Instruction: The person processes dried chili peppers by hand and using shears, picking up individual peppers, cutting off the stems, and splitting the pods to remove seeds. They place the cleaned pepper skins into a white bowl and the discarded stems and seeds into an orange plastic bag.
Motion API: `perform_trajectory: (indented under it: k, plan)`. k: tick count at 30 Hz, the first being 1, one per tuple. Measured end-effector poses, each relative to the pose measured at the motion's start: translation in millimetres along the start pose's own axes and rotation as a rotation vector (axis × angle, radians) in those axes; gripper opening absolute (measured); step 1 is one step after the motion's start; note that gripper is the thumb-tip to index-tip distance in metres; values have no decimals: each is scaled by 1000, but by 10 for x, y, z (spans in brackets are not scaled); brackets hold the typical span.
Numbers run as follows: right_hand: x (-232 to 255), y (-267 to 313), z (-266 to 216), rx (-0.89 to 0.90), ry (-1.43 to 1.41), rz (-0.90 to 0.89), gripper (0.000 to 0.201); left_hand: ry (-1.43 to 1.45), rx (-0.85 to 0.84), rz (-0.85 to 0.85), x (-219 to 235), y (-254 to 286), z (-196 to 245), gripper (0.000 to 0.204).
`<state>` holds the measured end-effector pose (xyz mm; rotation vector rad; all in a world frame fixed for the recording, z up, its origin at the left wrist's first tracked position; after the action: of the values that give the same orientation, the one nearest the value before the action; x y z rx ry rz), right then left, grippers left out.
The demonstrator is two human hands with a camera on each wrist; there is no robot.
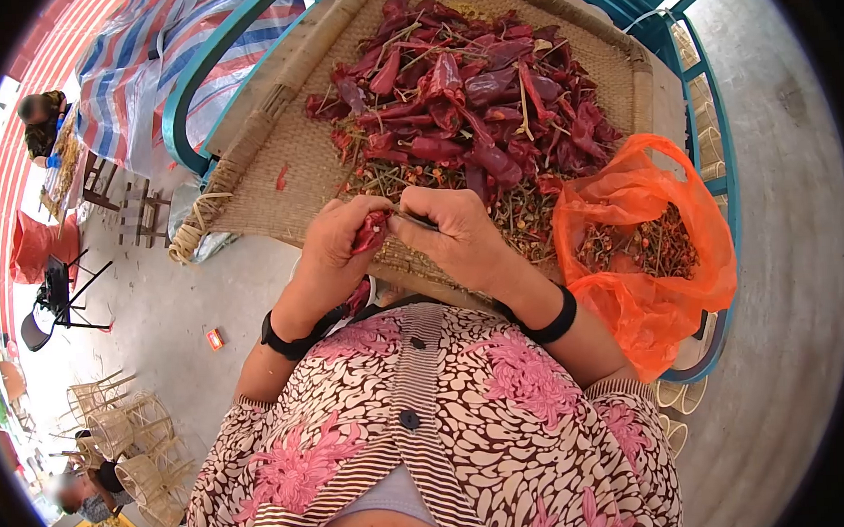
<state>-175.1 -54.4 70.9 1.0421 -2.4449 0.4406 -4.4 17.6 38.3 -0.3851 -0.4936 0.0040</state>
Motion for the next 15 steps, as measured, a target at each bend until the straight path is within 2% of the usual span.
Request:
perform_trajectory:
  k: [1,4,7,10,11,12,14,15]
  plan:
    - [-21,6,10,18,33,34,20,-110,-2,-2,7,10,41,21]
    - [-28,39,3,-607,-933,-77,23,430,186,-67,-12,39,-55,17]
    - [-86,19,55,-829,-1445,-168,26,585,188,-65,30,37,-64,15]
    - [14,31,222,-847,-1877,-115,28,541,42,-192,55,103,-152,13]
    - [108,28,255,-690,-2008,6,27,491,-55,-218,50,119,-146,14]
    - [190,22,294,-560,-1944,-60,27,556,51,-170,32,145,-143,16]
    - [261,131,286,-534,-1637,-46,23,661,260,-69,44,178,-146,19]
    - [267,174,230,-575,-1411,33,21,659,290,22,73,192,-127,19]
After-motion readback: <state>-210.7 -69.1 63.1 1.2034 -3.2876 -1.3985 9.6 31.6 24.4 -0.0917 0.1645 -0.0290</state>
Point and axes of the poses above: each hand's wrist, its own y-axis away from the middle knuckle, its own x-axis out of the back of the hand, z = x × y, the point moved 1 cm from there along -y, towards the middle knuckle, and after that the axes turned 5 degrees about y, right-handed, at the moved point
